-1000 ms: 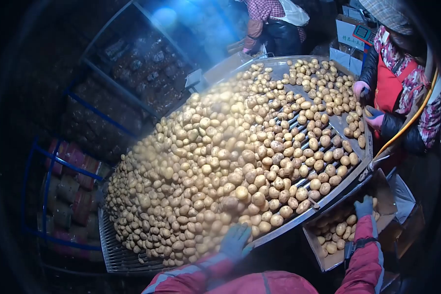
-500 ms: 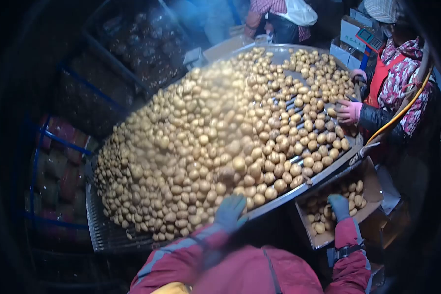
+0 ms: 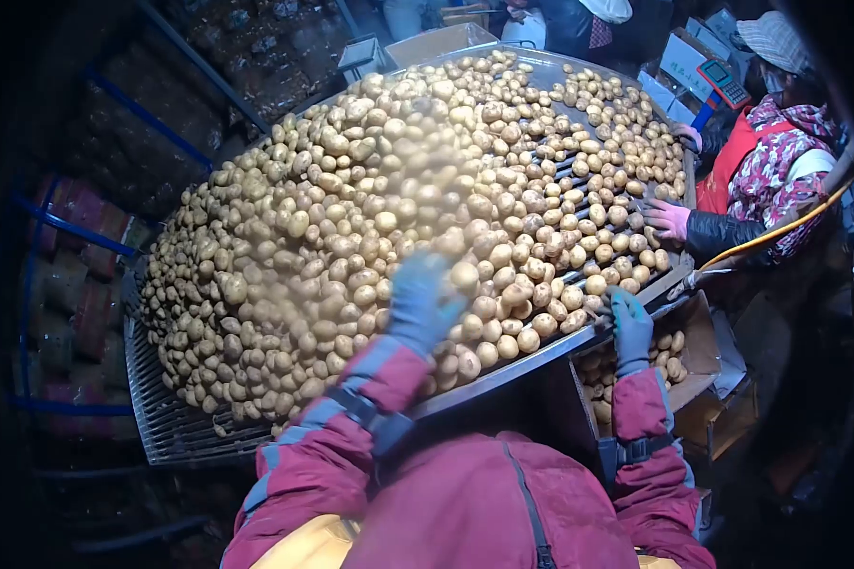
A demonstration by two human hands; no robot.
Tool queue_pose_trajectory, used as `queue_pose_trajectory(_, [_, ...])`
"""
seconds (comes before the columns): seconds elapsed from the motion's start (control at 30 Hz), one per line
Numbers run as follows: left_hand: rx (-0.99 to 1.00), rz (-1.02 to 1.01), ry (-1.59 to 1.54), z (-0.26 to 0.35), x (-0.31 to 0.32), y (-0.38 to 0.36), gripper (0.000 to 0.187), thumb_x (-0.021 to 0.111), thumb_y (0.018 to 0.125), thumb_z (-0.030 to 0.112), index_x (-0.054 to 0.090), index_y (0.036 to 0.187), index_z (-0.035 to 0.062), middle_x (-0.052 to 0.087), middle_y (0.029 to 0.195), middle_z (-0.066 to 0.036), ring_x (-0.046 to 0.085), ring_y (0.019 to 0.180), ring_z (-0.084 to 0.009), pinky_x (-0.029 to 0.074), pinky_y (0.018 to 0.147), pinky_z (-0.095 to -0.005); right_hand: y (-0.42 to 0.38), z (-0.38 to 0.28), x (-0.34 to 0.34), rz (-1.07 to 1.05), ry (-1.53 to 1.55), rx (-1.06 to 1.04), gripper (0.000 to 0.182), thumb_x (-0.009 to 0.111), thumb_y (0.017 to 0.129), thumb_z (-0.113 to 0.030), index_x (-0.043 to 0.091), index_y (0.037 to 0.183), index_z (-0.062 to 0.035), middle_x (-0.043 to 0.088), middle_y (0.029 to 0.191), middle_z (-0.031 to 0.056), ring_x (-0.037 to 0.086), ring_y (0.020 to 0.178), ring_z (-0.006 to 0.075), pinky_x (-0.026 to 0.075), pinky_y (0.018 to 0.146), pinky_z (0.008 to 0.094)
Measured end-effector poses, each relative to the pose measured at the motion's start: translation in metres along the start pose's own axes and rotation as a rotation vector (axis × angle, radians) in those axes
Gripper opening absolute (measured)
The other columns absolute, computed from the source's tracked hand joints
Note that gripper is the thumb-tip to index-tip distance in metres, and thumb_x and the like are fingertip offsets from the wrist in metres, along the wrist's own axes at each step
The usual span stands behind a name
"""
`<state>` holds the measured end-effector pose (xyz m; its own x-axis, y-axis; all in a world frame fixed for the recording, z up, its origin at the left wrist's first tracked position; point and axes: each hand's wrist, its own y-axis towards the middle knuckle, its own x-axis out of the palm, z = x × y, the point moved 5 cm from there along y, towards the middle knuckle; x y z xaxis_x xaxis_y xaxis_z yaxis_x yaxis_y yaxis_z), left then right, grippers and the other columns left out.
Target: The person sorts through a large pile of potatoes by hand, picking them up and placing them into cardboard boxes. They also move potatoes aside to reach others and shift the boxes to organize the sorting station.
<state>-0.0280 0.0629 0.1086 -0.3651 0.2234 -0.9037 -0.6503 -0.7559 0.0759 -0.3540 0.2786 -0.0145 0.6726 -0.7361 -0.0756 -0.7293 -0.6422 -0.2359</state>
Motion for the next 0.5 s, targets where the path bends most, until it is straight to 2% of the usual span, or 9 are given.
queue_pose_trajectory(0.07, [-0.182, 0.115, 0.355, -0.093, 0.023, 0.008, 0.091, 0.076, 0.079, 0.056, 0.046, 0.15, 0.0059, 0.037, 0.157, -0.024, 0.032, 0.148, -0.0401, 0.023, 0.123, -0.0483, 0.016, -0.01, 0.004, 0.065, -0.265, -0.205, 0.037, 0.063, 0.1, -0.025, 0.067, 0.129, -0.0018, 0.072, 0.121, 0.0145, 0.071, 0.097, 0.0218, 0.055, 0.078, 0.0302])
queue_pose_trajectory(0.13, [-0.265, -0.088, 0.417, -0.139, 0.032, 0.023, 0.105, 0.073, 0.079, 0.065, 0.034, 0.159, 0.0083, 0.025, 0.165, -0.024, 0.018, 0.155, -0.0399, 0.015, 0.126, -0.0504, 0.028, -0.016, 0.008, 0.098, -0.626, -0.445, 0.042, 0.065, 0.098, -0.025, 0.065, 0.133, -0.0019, 0.068, 0.129, 0.0175, 0.067, 0.114, 0.0285, 0.054, 0.093, 0.0359])
queue_pose_trajectory(0.17, [-0.19, -0.109, 0.448, -0.136, 0.03, 0.036, 0.108, 0.074, 0.076, 0.065, 0.034, 0.159, 0.0101, 0.022, 0.165, -0.026, 0.017, 0.155, -0.0403, 0.014, 0.125, -0.0536, 0.036, -0.009, 0.01, 0.091, -0.682, -0.426, 0.049, 0.067, 0.095, -0.028, 0.062, 0.137, -0.0035, 0.061, 0.138, 0.0212, 0.056, 0.13, 0.0373, 0.043, 0.11, 0.0441])
queue_pose_trajectory(0.2, [-0.166, -0.161, 0.457, -0.133, 0.038, 0.052, 0.109, 0.076, 0.074, 0.065, 0.034, 0.159, 0.0099, 0.024, 0.164, -0.027, 0.017, 0.155, -0.0414, 0.013, 0.125, -0.0541, 0.041, -0.005, 0.011, 0.101, -0.858, -0.492, 0.053, 0.065, 0.096, -0.034, 0.059, 0.14, -0.0041, 0.058, 0.142, 0.0211, 0.051, 0.134, 0.0389, 0.039, 0.114, 0.0461])
queue_pose_trajectory(0.27, [-0.125, -0.259, 0.477, -0.121, 0.061, 0.082, 0.112, 0.078, 0.07, 0.064, 0.035, 0.158, 0.0094, 0.026, 0.162, -0.029, 0.018, 0.154, -0.0438, 0.013, 0.126, -0.0551, 0.053, 0.012, 0.013, 0.127, -0.99, -0.492, 0.055, 0.061, 0.097, -0.038, 0.058, 0.141, -0.0053, 0.057, 0.144, 0.0201, 0.05, 0.135, 0.0389, 0.034, 0.117, 0.0477])
queue_pose_trajectory(0.3, [-0.111, -0.081, 0.469, -0.104, 0.066, 0.088, 0.108, 0.078, 0.069, 0.062, 0.041, 0.154, 0.0072, 0.035, 0.158, -0.029, 0.025, 0.152, -0.0433, 0.018, 0.124, -0.0556, 0.057, 0.012, 0.015, 0.138, -1.078, -0.489, 0.055, 0.06, 0.098, -0.039, 0.057, 0.141, -0.0054, 0.056, 0.145, 0.0193, 0.05, 0.135, 0.0383, 0.033, 0.117, 0.0484])
queue_pose_trajectory(0.4, [-0.087, -0.151, 0.239, -0.067, 0.062, 0.131, 0.092, 0.077, 0.072, 0.055, 0.049, 0.143, 0.0029, 0.048, 0.145, -0.025, 0.041, 0.14, -0.0423, 0.028, 0.119, -0.0523, 0.054, 0.019, 0.032, 0.157, -1.322, -0.471, 0.059, 0.057, 0.097, -0.04, 0.055, 0.144, -0.0056, 0.051, 0.151, 0.015, 0.047, 0.136, 0.0356, 0.027, 0.12, 0.0511])
queue_pose_trajectory(0.43, [-0.103, -0.229, 0.21, -0.07, 0.086, 0.155, 0.081, 0.076, 0.073, 0.046, 0.053, 0.136, 0.001, 0.054, 0.137, -0.026, 0.05, 0.13, -0.0423, 0.033, 0.116, -0.0497, 0.049, 0.018, 0.036, 0.185, -1.32, -0.481, 0.058, 0.057, 0.097, -0.04, 0.055, 0.144, -0.0058, 0.05, 0.152, 0.0141, 0.046, 0.137, 0.035, 0.026, 0.121, 0.0516])
queue_pose_trajectory(0.5, [-0.112, -0.149, 0.308, -0.058, 0.12, 0.181, 0.078, 0.075, 0.074, 0.041, 0.052, 0.136, 0.0004, 0.057, 0.133, -0.027, 0.051, 0.13, -0.0408, 0.033, 0.117, -0.0484, 0.051, 0.012, 0.038, 0.197, -1.301, -0.456, 0.058, 0.059, 0.097, -0.039, 0.054, 0.146, -0.0078, 0.048, 0.155, 0.012, 0.044, 0.14, 0.0332, 0.023, 0.122, 0.0514])
